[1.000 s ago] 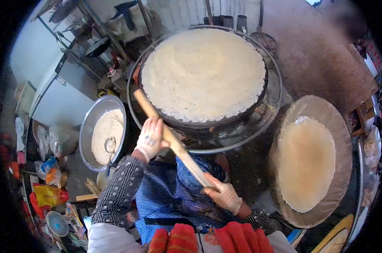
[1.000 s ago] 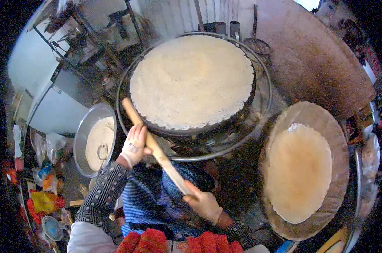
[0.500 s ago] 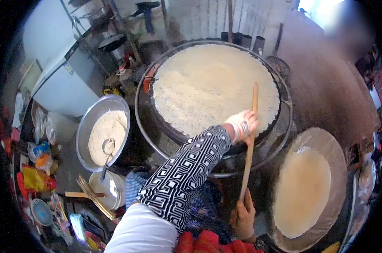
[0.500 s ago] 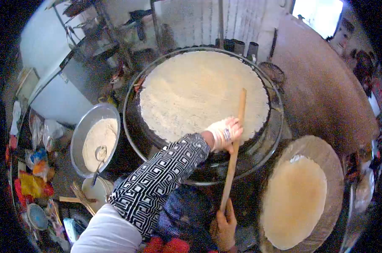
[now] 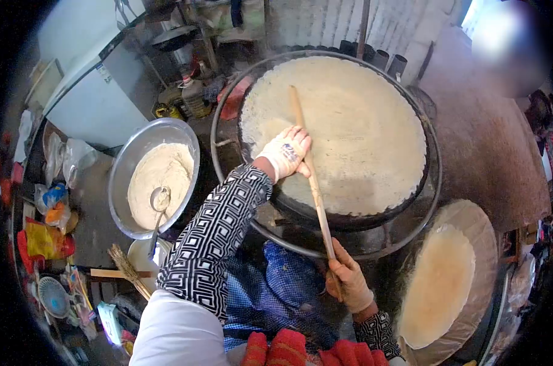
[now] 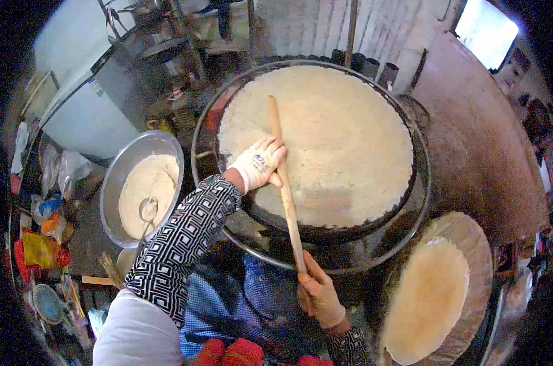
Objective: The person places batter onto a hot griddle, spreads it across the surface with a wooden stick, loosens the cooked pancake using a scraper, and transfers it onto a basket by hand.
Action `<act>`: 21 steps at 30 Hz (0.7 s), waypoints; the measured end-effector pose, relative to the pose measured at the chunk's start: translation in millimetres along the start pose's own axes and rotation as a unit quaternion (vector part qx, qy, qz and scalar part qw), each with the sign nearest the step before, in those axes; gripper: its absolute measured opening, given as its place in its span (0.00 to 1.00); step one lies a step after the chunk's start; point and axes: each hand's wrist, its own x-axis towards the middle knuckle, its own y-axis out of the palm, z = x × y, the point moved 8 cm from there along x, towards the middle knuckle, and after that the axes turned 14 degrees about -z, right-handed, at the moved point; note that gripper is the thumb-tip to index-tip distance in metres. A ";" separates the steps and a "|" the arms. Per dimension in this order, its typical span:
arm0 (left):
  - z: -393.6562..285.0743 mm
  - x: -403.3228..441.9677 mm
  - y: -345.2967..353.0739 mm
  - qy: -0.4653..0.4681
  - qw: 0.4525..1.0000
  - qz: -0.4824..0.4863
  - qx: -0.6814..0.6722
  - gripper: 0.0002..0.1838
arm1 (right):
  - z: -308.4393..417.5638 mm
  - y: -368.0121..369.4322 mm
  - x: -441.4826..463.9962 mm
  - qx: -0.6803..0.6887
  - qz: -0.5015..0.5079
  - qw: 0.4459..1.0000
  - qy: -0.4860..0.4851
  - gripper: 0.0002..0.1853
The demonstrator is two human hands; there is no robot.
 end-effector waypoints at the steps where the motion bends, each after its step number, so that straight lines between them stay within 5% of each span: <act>1: 5.8 -11.3 -6.8 -0.004 1.000 -0.005 -0.002 0.53 | -2.1 5.8 -1.6 -0.023 -0.003 1.000 -0.003 0.31; 5: 22.4 -63.8 -27.0 -0.041 0.998 0.010 0.045 0.54 | -18.5 24.6 -5.9 -0.097 -0.024 0.995 -0.010 0.30; 9: 22.9 -119.3 -51.2 -0.085 0.993 0.004 0.080 0.53 | -39.8 20.7 -5.4 -0.262 -0.043 0.957 -0.119 0.31; 13: 7.0 -179.7 -82.3 -0.098 0.992 -0.069 0.043 0.41 | -43.1 -1.9 -19.4 -0.302 -0.084 0.924 -0.219 0.31; 15: -3.1 -208.4 -50.6 -0.057 0.993 0.015 0.098 0.41 | -43.9 -7.9 -17.8 -0.272 -0.109 0.943 -0.157 0.31; 21: -77.8 -208.9 -30.0 -0.093 0.995 -0.029 0.032 0.42 | -27.0 46.2 -10.5 -0.261 -0.032 0.957 -0.120 0.29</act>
